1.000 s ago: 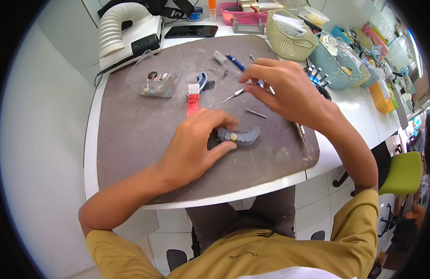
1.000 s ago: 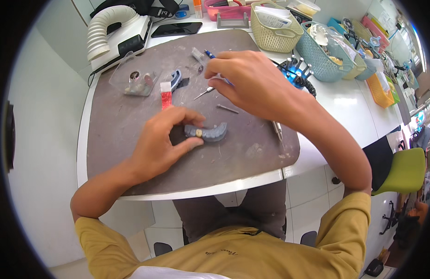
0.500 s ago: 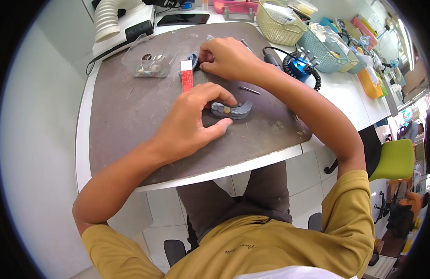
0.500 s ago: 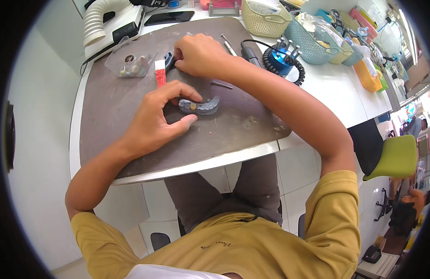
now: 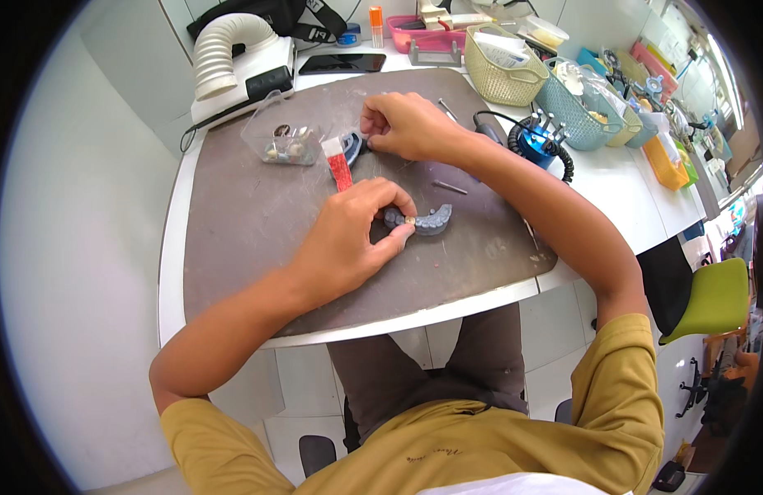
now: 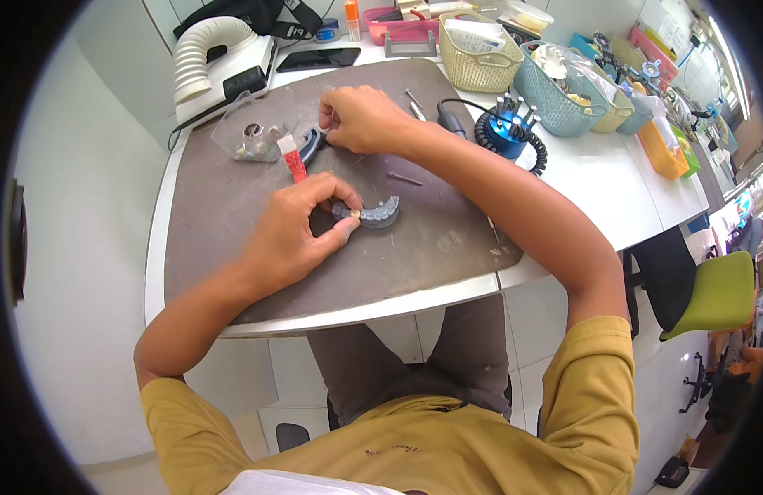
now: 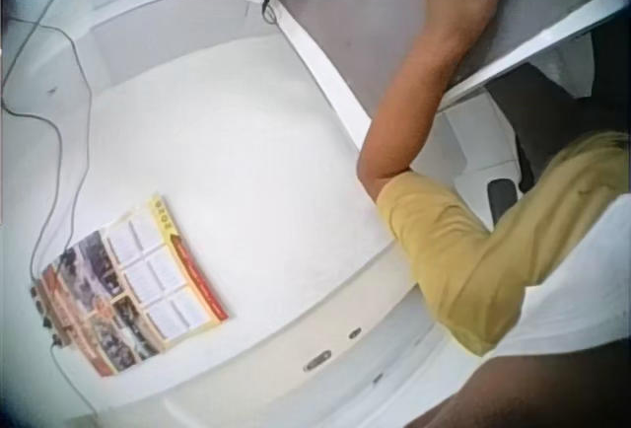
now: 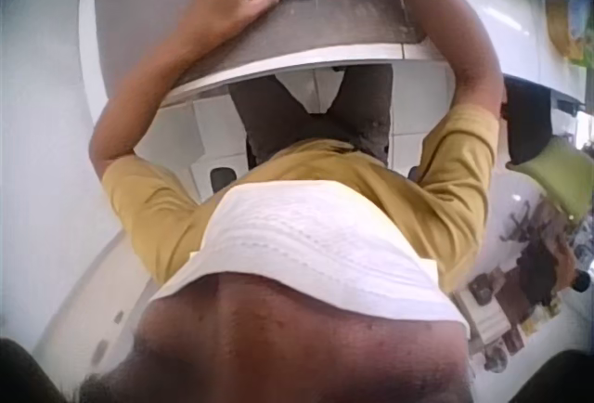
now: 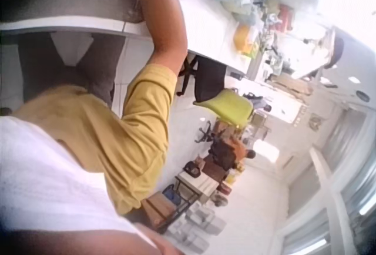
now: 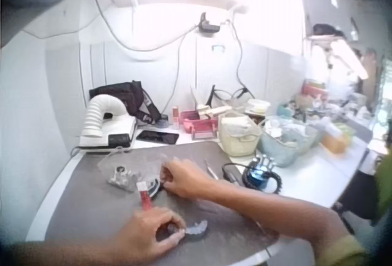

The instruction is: The person uses a small pick tool to adjust a dental crown, fits the crown onto a dental model, and uses a motorized handpiece to polish the crown's surface.

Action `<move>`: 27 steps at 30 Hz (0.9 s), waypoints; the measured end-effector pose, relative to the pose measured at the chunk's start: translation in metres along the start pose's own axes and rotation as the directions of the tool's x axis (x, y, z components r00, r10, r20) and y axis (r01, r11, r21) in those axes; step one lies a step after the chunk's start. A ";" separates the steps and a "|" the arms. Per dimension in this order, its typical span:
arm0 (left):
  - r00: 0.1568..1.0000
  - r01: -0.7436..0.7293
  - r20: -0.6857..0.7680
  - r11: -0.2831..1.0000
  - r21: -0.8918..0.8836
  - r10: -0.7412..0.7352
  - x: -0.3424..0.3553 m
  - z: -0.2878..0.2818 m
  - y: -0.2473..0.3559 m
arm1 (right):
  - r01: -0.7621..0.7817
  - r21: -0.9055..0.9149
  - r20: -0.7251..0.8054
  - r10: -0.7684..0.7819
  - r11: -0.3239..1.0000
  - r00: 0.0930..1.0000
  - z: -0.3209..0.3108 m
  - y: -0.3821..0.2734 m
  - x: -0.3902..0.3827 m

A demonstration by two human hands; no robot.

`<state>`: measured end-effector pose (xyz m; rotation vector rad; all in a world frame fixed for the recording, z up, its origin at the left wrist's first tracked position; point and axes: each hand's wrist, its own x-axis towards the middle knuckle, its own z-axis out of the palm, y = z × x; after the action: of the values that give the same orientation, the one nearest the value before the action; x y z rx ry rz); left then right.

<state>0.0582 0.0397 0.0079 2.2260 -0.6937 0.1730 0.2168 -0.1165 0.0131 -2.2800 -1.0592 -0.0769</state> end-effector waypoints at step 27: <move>0.999 0.014 0.043 0.998 -0.062 -0.011 0.002 -0.001 -0.002 | 0.122 0.562 -0.127 -0.061 0.818 0.990 -0.053 -0.026 -0.119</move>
<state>0.0614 0.0408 0.0078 2.1799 -0.6986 0.0967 0.1279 -0.2130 0.0334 -1.6641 -0.9757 0.0758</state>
